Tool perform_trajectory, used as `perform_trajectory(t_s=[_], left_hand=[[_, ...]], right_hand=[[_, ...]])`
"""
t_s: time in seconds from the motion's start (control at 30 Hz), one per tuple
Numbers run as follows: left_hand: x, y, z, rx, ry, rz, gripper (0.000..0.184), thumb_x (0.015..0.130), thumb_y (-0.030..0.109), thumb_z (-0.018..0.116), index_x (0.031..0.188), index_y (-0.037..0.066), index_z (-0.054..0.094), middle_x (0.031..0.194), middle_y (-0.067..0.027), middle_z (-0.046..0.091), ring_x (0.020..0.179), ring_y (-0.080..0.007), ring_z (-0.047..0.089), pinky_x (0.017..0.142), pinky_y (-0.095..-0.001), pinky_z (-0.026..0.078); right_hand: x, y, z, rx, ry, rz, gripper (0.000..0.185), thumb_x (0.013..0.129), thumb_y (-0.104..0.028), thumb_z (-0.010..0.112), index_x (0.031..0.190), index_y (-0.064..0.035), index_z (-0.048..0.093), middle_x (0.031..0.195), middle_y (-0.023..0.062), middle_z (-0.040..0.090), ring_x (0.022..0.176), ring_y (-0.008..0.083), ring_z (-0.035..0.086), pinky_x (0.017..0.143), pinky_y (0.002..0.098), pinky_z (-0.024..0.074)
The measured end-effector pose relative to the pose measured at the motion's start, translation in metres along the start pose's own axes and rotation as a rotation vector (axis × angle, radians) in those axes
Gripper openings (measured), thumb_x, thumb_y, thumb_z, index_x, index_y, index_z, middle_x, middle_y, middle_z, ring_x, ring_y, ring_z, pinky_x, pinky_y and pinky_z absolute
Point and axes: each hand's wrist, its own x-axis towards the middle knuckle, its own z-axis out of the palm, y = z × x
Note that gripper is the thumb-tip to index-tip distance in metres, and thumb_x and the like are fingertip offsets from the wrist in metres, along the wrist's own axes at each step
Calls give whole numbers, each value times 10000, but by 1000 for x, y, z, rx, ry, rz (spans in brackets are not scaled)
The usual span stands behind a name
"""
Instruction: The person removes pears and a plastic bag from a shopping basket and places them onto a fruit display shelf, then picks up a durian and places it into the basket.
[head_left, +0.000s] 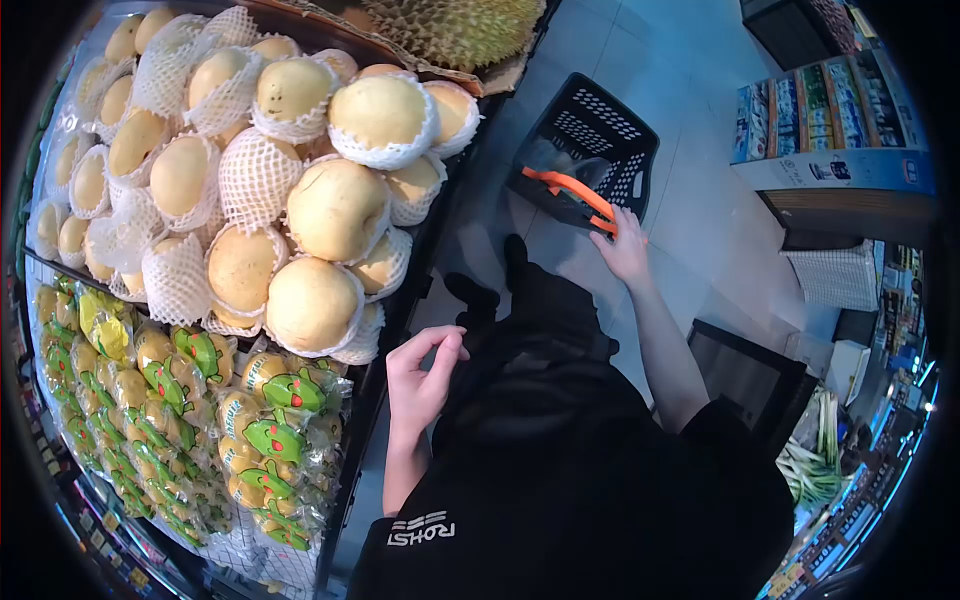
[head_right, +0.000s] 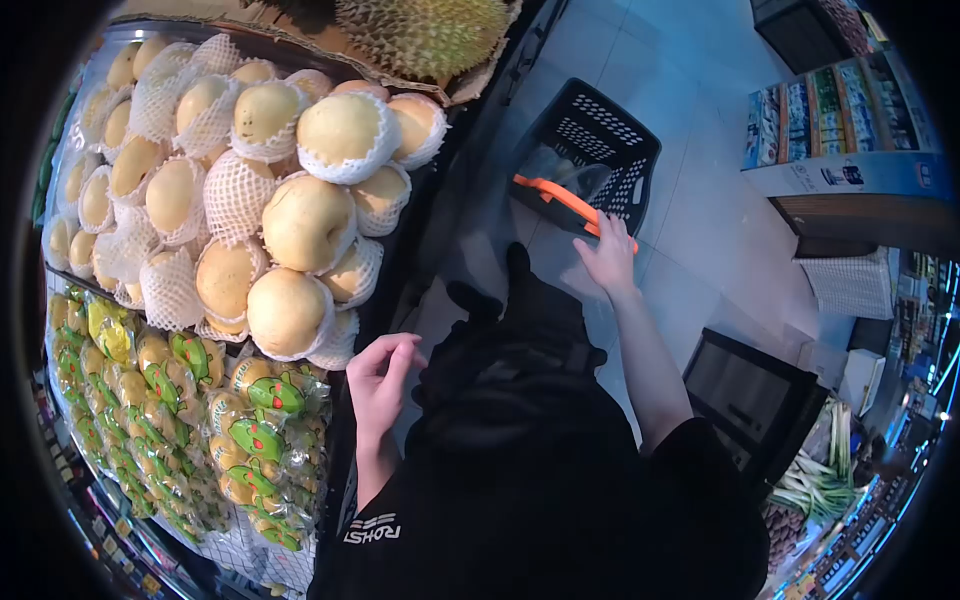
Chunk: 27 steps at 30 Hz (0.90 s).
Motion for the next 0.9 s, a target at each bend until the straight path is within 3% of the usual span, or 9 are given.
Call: perform_trajectory(t_s=[0.1,0.13,0.17,0.23,0.27,0.43,0.6,0.9], left_hand=[[-4,-17,9,1,23,-116,162,933,106,625,972,-41,681,744,-54,673,708,-94,625,670,-234,489],[-6,-25,11,3,23,-129,165,935,110,623,973,-40,680,744,-50,671,708,-89,620,670,-230,486],[-8,-32,13,6,25,-140,169,937,114,622,974,-40,680,744,-45,669,708,-84,615,671,-225,482],[-10,-39,21,11,23,-170,175,940,120,618,975,-40,680,743,-40,660,710,-79,605,669,-219,474],[-11,-42,26,10,33,-176,176,940,121,618,973,-41,680,744,-39,657,713,-78,603,667,-219,473],[-15,-47,63,30,66,-169,176,967,101,575,1005,-49,659,743,-37,637,707,-73,573,670,-205,443],[-24,-62,115,21,147,-189,193,960,124,593,1009,-51,659,755,-41,644,698,-71,587,669,-210,465],[-83,-85,197,-6,408,-283,263,971,150,592,1130,-56,625,863,-55,655,725,-83,586,697,-221,485]], right_hand=[[7,28,13,-62,-10,66,678,806,-324,705,1372,-35,467,1367,168,501,1292,365,437,1071,544,316],[12,32,11,-16,1,52,523,811,-309,694,1258,-72,566,1256,148,587,1186,350,534,994,512,401],[17,37,8,-15,0,63,523,811,-309,694,1258,-72,566,1256,148,587,1186,350,534,994,512,401],[28,35,-6,129,-194,57,355,818,-301,680,1103,-94,633,1089,151,659,1039,346,614,886,476,473],[30,41,-2,128,-150,-13,278,828,-308,668,1015,-102,649,950,162,682,926,366,644,798,461,504],[39,59,6,138,-361,-26,316,855,-350,677,1078,-128,650,939,155,692,925,361,652,789,458,499],[10,49,15,204,-384,-172,445,851,-386,682,1197,-118,601,991,200,684,942,393,649,827,482,509],[-69,18,19,486,-658,-410,505,843,-277,679,1253,-29,519,1006,237,669,972,402,639,821,485,509]])
